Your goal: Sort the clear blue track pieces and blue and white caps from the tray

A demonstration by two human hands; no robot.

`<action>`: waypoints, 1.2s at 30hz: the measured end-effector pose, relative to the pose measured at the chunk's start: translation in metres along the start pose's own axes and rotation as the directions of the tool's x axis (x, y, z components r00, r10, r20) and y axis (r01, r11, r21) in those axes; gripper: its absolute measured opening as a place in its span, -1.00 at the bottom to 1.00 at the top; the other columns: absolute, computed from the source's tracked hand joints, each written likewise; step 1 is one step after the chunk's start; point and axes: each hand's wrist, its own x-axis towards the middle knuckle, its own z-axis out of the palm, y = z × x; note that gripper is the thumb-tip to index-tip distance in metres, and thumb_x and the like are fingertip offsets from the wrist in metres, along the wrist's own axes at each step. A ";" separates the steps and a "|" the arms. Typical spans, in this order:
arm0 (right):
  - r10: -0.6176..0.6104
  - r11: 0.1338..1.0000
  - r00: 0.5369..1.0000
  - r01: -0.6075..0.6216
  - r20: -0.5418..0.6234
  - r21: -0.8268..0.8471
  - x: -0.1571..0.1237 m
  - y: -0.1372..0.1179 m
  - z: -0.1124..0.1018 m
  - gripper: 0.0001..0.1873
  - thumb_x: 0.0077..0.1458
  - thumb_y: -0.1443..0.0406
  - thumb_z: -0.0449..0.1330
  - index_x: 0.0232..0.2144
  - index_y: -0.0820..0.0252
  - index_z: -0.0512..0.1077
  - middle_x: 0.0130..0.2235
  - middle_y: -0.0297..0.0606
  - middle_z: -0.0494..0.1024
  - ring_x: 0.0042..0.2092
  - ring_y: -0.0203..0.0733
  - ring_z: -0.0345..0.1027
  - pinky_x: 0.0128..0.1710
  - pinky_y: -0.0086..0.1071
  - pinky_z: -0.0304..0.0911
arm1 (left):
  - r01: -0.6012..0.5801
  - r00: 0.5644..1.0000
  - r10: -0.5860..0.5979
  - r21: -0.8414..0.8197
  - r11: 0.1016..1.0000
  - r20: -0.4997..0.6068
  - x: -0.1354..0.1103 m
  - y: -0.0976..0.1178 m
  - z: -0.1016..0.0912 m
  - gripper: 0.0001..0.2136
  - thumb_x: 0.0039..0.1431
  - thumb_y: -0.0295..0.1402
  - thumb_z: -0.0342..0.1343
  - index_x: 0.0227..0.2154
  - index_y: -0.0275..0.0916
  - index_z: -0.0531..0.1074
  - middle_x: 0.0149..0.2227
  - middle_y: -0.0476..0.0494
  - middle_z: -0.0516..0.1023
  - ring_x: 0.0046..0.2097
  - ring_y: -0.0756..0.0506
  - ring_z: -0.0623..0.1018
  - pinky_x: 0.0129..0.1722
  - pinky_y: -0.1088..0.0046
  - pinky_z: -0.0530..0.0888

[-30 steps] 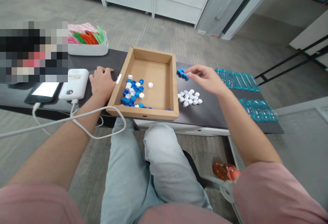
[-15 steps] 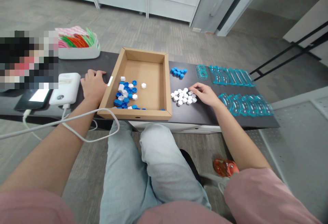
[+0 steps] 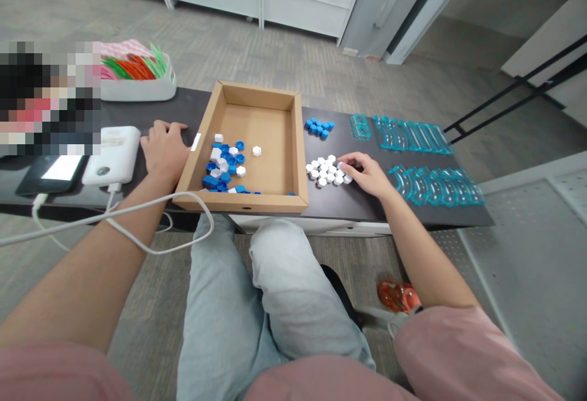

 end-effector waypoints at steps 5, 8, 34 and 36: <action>0.040 0.996 0.989 -0.027 -0.146 0.087 0.003 0.005 0.009 -0.50 0.44 -0.21 0.33 0.04 -0.04 0.80 0.06 -0.12 0.83 0.02 0.13 0.65 0.13 0.04 0.55 | -0.007 1.000 0.007 -0.014 1.000 -0.019 0.000 0.001 0.001 -0.27 0.62 0.02 -0.09 0.51 -0.46 0.53 0.47 -0.76 0.46 0.44 -0.64 0.45 0.47 -0.33 0.32; 0.070 0.992 0.982 -0.049 -0.173 0.120 0.002 0.007 0.013 -0.54 0.40 -0.20 0.38 -0.03 -0.02 0.76 0.00 -0.14 0.83 -0.05 0.07 0.64 0.07 -0.01 0.57 | 0.002 1.000 -0.002 -0.017 1.000 -0.017 0.000 0.002 0.000 -0.22 0.63 0.09 -0.10 0.51 -0.47 0.53 0.48 -0.78 0.46 0.45 -0.65 0.45 0.48 -0.36 0.33; -0.482 0.829 0.797 0.550 0.365 -0.105 0.110 -0.159 0.106 -0.71 0.56 0.12 0.37 0.21 0.03 0.67 0.13 -0.12 0.70 0.13 0.12 0.58 0.28 -0.03 0.32 | -0.006 1.000 0.005 -0.040 0.999 -0.011 -0.003 -0.001 -0.001 -0.21 0.65 0.16 -0.12 0.53 -0.42 0.51 0.50 -0.72 0.46 0.44 -0.57 0.42 0.47 -0.14 0.27; -0.462 0.801 0.749 0.583 0.475 -0.140 0.132 -0.168 0.131 -0.76 0.48 0.22 0.41 0.13 0.08 0.69 0.10 -0.10 0.71 0.13 0.12 0.57 0.21 -0.10 0.33 | -0.011 1.000 0.011 -0.043 0.999 -0.002 -0.003 0.000 -0.002 -0.22 0.65 0.14 -0.07 0.53 -0.43 0.51 0.49 -0.72 0.46 0.43 -0.57 0.42 0.45 -0.14 0.28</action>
